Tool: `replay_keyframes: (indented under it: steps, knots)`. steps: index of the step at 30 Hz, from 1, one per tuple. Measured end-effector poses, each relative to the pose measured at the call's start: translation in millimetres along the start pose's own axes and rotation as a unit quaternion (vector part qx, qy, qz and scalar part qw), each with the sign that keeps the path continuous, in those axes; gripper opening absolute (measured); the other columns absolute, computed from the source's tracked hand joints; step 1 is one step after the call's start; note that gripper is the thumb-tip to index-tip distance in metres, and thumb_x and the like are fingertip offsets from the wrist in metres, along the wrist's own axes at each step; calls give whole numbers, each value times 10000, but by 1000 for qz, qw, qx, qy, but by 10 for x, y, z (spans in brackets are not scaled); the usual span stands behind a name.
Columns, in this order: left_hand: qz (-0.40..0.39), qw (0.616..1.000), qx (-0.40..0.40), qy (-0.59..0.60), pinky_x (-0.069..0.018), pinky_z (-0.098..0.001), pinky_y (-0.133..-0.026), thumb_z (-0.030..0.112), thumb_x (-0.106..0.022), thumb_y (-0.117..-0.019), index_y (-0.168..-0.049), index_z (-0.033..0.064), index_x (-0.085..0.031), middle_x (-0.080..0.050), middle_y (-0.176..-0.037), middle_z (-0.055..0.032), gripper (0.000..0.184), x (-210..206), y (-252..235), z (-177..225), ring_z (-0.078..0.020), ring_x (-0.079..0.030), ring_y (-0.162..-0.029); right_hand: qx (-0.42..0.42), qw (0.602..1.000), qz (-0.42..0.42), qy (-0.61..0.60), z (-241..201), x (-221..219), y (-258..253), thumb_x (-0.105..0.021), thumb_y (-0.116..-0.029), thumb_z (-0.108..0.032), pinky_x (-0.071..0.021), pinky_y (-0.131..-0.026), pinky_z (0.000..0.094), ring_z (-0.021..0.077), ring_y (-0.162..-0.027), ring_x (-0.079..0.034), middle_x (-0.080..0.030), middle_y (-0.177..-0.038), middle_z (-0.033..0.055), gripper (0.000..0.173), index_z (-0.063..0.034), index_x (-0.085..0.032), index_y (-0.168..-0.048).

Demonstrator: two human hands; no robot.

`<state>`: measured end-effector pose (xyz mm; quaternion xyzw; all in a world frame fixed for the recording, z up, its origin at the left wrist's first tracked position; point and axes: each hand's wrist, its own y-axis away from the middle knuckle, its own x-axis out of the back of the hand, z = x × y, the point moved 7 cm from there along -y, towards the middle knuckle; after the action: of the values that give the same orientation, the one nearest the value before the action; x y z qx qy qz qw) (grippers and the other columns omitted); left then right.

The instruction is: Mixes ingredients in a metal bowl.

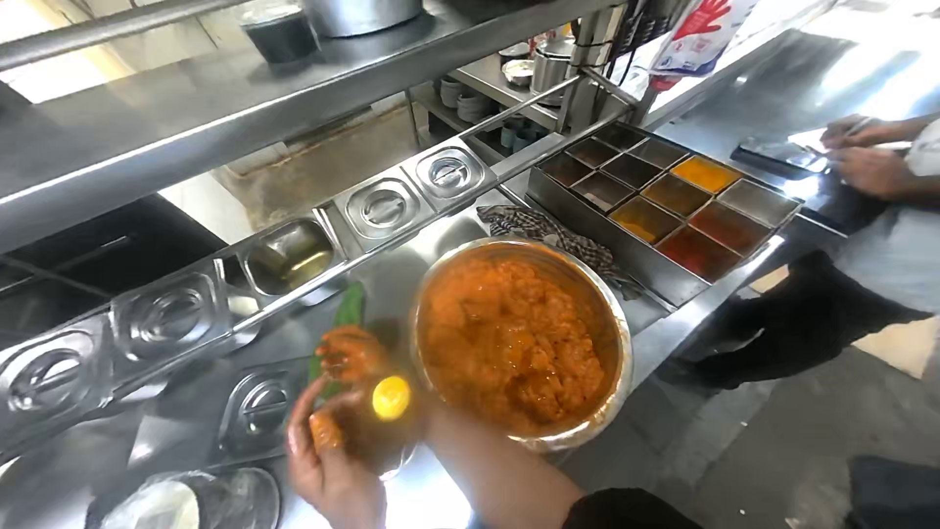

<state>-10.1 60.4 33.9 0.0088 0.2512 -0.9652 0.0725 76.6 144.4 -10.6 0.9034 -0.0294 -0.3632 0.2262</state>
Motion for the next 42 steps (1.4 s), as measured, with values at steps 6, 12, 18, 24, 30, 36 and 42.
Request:
replay_keyframes:
  steps: [6,12,18,24,30,36,42]
  knots:
    - [113,988,20,106,-603,-243,-818,310,-370,-1103,-1289,30,-502,-721,-939,70,362,617,322,-489,-62,-709,-872,45,982,-38,178,540,-134,-402,-519,-1067,-109,-546,-708,300,152,-780,-639,-680,-1062,142,271,17,-584,-1297]
    - [135,982,120,51,-597,-305,-853,166,-327,-1052,-1262,-53,-516,-695,-939,-21,358,1139,400,-693,-111,-700,-872,53,955,-5,291,472,-130,-270,-499,-1064,-56,-554,-827,360,200,-936,-653,-650,-1205,182,290,46,-557,-1329]
    - [-109,927,192,-304,-573,-432,-949,291,-661,-953,-1227,1,-688,-711,-1174,-138,400,1847,954,-1048,-243,-694,-1074,276,904,86,315,80,631,606,-543,-1036,-101,-610,-744,320,121,-839,-687,-701,-1055,36,196,-65,-646,-1199]
    - [-253,859,145,-421,-522,-466,-1013,301,-730,-887,-1324,96,-665,-666,-1292,-132,488,1695,1069,-1310,-321,-635,-1184,320,858,288,281,252,1436,1577,-551,-993,-67,-634,-691,345,154,-765,-702,-702,-930,53,191,-18,-649,-1149]
    - [-231,880,144,-390,-588,-444,-894,232,-734,-869,-1301,62,-676,-710,-1156,-136,467,1770,959,-1285,-274,-702,-1013,341,849,344,212,402,1754,2139,-504,-976,-39,-626,-622,312,156,-736,-704,-706,-908,46,178,-32,-643,-1088]
    - [-136,956,-66,-253,-598,-253,-769,292,-748,-859,-1144,61,-706,-711,-1053,-52,369,1456,248,269,-87,-686,-895,362,851,319,206,220,1788,2231,-500,-955,-52,-637,-645,311,135,-739,-711,-712,-908,17,188,-45,-641,-1080]
    - [-187,922,-177,-290,-590,-262,-845,227,-765,-833,-1111,113,-734,-691,-1133,-21,302,825,-106,858,-98,-669,-1001,391,851,255,241,-110,1908,2275,-516,-950,-82,-640,-644,311,137,-735,-713,-715,-922,12,209,-35,-647,-1106]
